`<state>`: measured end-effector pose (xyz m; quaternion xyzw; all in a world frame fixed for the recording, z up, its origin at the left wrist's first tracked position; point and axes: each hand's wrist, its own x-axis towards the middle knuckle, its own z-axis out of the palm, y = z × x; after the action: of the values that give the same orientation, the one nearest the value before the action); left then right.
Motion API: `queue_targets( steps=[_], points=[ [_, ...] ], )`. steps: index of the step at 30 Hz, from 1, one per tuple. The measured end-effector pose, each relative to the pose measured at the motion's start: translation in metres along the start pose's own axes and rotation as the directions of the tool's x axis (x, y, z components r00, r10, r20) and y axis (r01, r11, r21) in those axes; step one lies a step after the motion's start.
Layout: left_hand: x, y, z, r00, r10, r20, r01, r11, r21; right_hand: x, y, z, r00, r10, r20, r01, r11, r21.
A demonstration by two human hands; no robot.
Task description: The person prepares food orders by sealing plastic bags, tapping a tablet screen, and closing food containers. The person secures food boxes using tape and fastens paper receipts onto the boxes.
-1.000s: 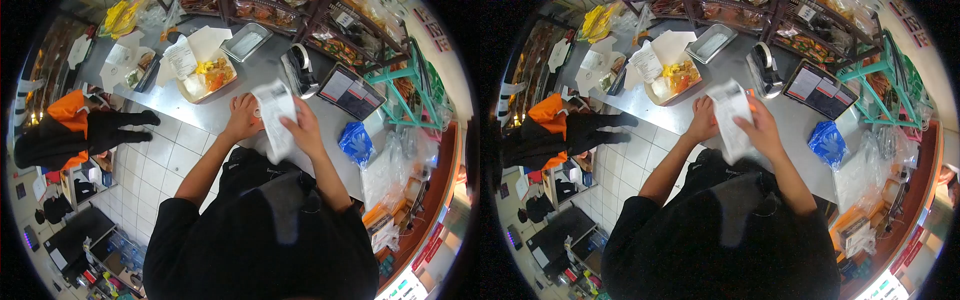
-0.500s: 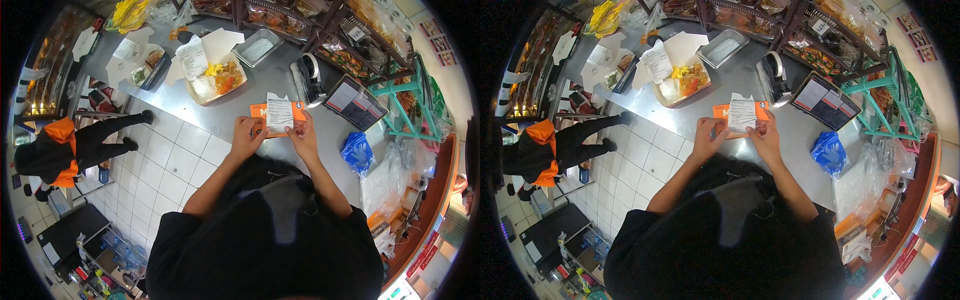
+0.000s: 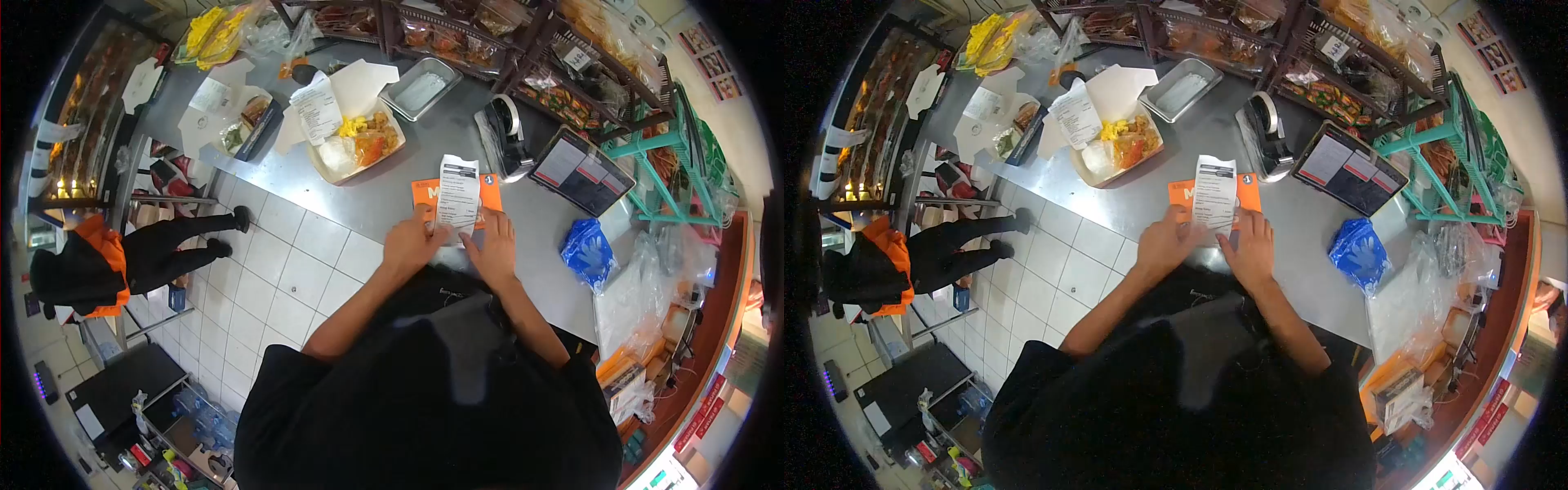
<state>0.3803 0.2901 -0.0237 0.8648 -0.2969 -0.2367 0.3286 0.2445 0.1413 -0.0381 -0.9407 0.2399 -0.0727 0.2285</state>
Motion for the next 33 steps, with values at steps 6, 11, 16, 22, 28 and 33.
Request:
queue_targets(
  steps=[6,11,16,22,28,33],
  points=[
    [0.04,-0.104,-0.037,0.744,-0.241,-0.624,-0.079,0.894,-0.44,0.045,0.001,-0.031,0.878,-0.437,0.197,0.466,0.874,-0.137],
    [0.131,-0.177,-0.075,0.659,-0.443,-0.608,0.317,0.897,-0.308,0.102,-0.006,-0.023,0.811,-0.415,0.412,0.494,0.863,-0.105],
    [0.116,-0.157,-0.111,0.707,-0.356,-0.611,0.31,0.933,-0.184,0.138,-0.013,-0.021,0.829,-0.328,0.454,0.437,0.886,-0.158],
    [0.036,-0.184,-0.13,0.623,-0.282,-0.729,0.248,0.956,-0.157,0.169,-0.023,0.003,0.908,-0.346,0.235,0.407,0.86,-0.307],
    [-0.053,-0.16,-0.125,0.682,-0.351,-0.642,0.228,0.936,-0.269,0.118,-0.043,0.004,0.921,-0.327,-0.209,0.338,0.941,0.014],
    [-0.062,-0.104,-0.067,0.844,-0.341,-0.414,0.214,0.922,-0.323,0.026,-0.041,-0.007,0.98,-0.183,-0.081,0.191,0.731,0.655]
  ],
)
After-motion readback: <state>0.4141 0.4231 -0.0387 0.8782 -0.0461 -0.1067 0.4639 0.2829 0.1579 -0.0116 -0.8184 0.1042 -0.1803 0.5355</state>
